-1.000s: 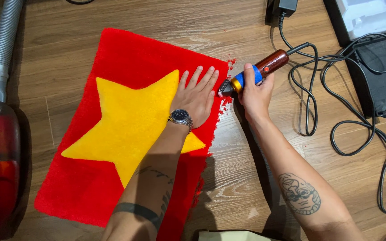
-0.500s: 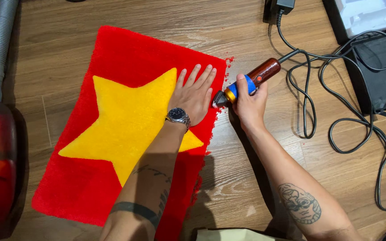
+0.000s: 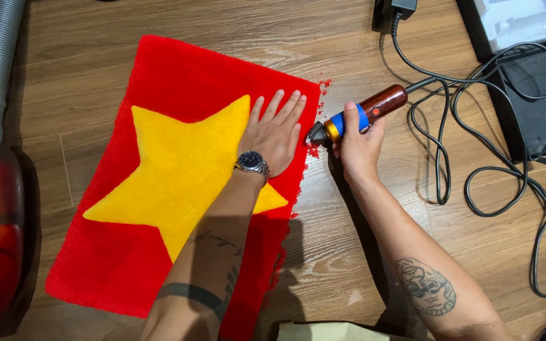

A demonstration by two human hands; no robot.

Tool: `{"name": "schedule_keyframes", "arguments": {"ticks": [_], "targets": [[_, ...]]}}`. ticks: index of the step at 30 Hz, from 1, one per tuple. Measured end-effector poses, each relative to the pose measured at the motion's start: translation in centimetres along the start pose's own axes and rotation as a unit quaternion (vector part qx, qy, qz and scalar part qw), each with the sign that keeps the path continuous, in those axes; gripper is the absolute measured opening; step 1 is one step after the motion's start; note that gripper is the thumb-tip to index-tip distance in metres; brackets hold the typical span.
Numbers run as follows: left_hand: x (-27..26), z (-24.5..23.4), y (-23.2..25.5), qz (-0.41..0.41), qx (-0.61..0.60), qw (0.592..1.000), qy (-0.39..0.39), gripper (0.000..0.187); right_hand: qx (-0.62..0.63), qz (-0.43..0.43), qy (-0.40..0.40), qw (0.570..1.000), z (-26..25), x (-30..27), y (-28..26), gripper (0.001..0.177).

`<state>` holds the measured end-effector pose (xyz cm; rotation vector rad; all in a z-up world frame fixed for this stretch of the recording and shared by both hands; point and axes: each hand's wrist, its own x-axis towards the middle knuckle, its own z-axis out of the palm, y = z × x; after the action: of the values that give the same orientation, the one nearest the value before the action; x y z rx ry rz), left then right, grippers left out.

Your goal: The person uses an electric rug carver to trim the edges of a custom red rug with a yellow star and then uses a vacuum cleaner to remove the trimmed fibers.

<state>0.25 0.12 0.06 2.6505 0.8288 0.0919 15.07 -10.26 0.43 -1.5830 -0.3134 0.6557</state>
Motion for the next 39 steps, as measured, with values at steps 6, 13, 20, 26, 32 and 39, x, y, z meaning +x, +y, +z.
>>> {"name": "schedule_keyframes", "arguments": {"ticks": [6, 13, 20, 26, 32, 39], "targets": [[-0.1, -0.1, 0.0, 0.004, 0.003, 1.0, 0.004, 0.056, -0.004, 0.005, -0.004, 1.0, 0.1, -0.3, 0.5, 0.033], [-0.2, 0.0, 0.0, 0.004, -0.008, 1.0, 0.018, 0.055, -0.01, 0.004, -0.013, 1.0, 0.1, -1.2, 0.4, 0.031], [-0.2, 0.1, 0.0, 0.004, -0.007, 1.0, 0.02, 0.055, -0.024, 0.012, -0.006, 1.0, 0.0, -2.2, 0.3, 0.03], [-0.1, -0.1, 0.1, 0.001, -0.008, 1.0, 0.012, 0.055, -0.021, 0.014, -0.009, 1.0, -0.3, -2.8, 0.7, 0.03], [-0.2, 0.0, 0.0, 0.001, -0.011, 1.0, 0.012, 0.056, -0.029, 0.016, -0.012, 0.999, -0.3, -3.7, 0.7, 0.03], [-0.2, 0.1, -0.2, 0.003, -0.009, 1.0, 0.014, 0.056, -0.016, 0.021, 0.005, 1.0, -0.6, -2.8, 0.8, 0.031]]}}
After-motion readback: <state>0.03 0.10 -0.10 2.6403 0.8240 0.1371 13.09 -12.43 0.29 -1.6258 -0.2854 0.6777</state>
